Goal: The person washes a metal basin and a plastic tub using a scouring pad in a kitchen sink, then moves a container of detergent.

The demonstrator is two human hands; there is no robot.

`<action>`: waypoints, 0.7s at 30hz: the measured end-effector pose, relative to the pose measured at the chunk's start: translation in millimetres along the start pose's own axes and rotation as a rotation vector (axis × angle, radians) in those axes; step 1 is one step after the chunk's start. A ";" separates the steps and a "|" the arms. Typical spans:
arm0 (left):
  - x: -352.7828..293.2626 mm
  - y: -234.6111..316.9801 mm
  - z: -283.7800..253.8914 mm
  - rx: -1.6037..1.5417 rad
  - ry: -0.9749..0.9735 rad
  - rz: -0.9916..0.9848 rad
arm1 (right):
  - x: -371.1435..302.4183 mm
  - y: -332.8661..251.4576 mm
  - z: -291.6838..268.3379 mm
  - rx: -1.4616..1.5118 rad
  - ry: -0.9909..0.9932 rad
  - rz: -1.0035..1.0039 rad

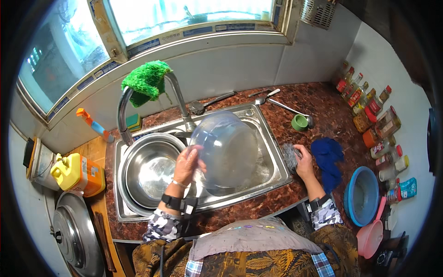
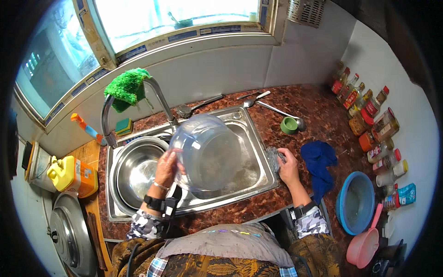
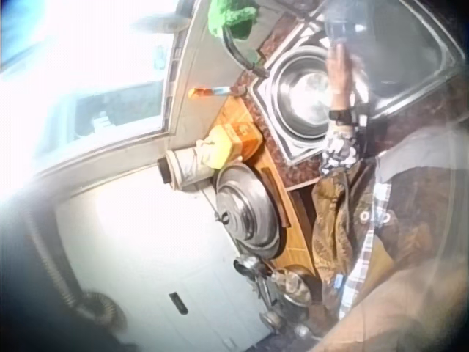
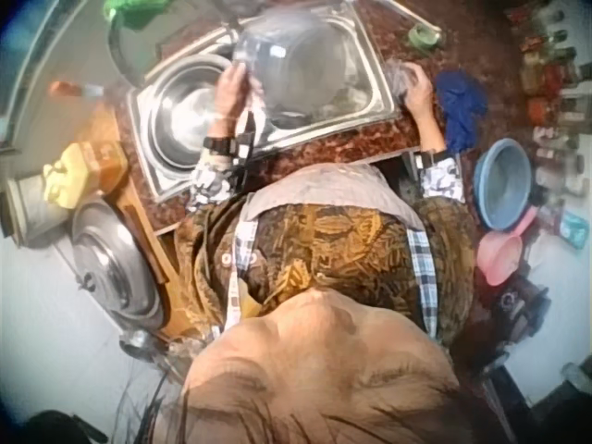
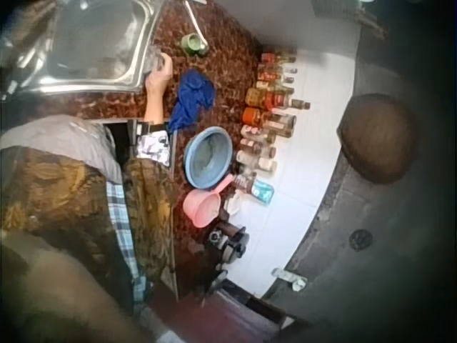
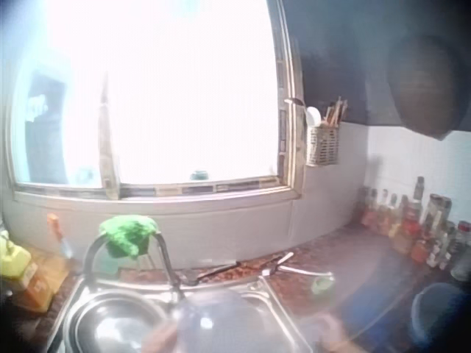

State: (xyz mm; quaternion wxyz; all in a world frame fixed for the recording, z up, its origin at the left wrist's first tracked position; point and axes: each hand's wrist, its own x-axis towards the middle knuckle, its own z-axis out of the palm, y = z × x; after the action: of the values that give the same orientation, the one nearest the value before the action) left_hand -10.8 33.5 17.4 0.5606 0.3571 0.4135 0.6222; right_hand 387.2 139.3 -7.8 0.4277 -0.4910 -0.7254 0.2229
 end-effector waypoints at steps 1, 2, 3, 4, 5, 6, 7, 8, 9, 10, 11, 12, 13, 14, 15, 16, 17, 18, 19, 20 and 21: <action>-10.7 19.3 6.7 0.116 0.003 0.033 | 1.0 1.2 3.0 0.234 -0.061 0.069; -21.0 36.0 9.2 0.246 -0.029 0.082 | 3.1 -0.5 6.1 0.466 -0.116 0.136; -32.0 53.1 14.6 0.335 -0.077 0.120 | 1.4 9.7 6.6 0.804 -0.121 0.358; -44.2 70.9 21.8 0.476 -0.067 0.122 | -5.4 29.6 11.1 0.908 -0.093 0.407; -57.9 80.9 22.5 0.518 -0.063 0.143 | -2.4 21.1 12.8 0.966 -0.093 0.581; -71.5 96.0 24.7 0.667 -0.083 0.139 | 0.1 11.7 14.0 1.023 -0.088 0.756; -82.3 102.7 23.3 0.767 -0.108 0.172 | -5.0 28.4 21.6 1.031 -0.017 0.789; -91.9 106.3 21.9 0.866 -0.132 0.206 | -9.4 45.2 21.4 1.063 -0.034 0.783; -103.3 109.0 18.5 0.965 -0.160 0.254 | -10.2 45.6 26.1 1.102 -0.067 0.783; -113.5 111.5 16.6 1.064 -0.188 0.301 | -11.0 45.8 31.3 1.140 -0.100 0.782; -122.1 114.5 18.5 1.225 -0.194 0.361 | -11.4 46.3 34.8 1.126 -0.108 0.790; -131.1 111.1 13.6 1.310 -0.189 0.395 | -11.4 44.5 36.2 1.132 -0.123 0.799; -138.6 111.8 12.8 1.396 -0.179 0.388 | -11.9 43.4 37.2 1.138 -0.137 0.807; -145.1 112.6 12.1 1.481 -0.173 0.381 | -13.2 43.2 37.8 1.144 -0.148 0.817; -150.0 110.5 6.1 1.519 -0.164 0.329 | -15.3 49.8 40.4 1.138 -0.139 0.809; -150.2 106.7 -0.7 1.537 -0.147 0.308 | -18.8 76.3 44.7 1.082 -0.112 0.869; -147.1 102.3 -7.8 1.549 -0.140 0.294 | -23.7 117.8 48.4 1.022 -0.070 0.928; -151.5 94.4 -17.8 1.577 -0.103 0.256 | -20.7 82.6 49.3 1.024 -0.072 0.939; -154.0 86.4 -30.9 1.619 -0.085 0.246 | -16.1 34.3 40.9 1.022 -0.061 0.944; -151.4 78.1 -41.2 1.662 -0.099 0.245 | -25.2 78.4 42.3 1.055 -0.091 0.996; -162.5 67.9 -58.6 1.682 -0.056 0.203 | -10.1 4.5 45.8 0.944 -0.140 0.979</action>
State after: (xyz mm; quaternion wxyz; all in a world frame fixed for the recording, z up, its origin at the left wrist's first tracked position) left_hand -72.4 -136.6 59.0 0.0599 0.7060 0.6905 0.1458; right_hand 352.6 136.5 -39.6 0.3978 -0.5079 -0.2709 0.7144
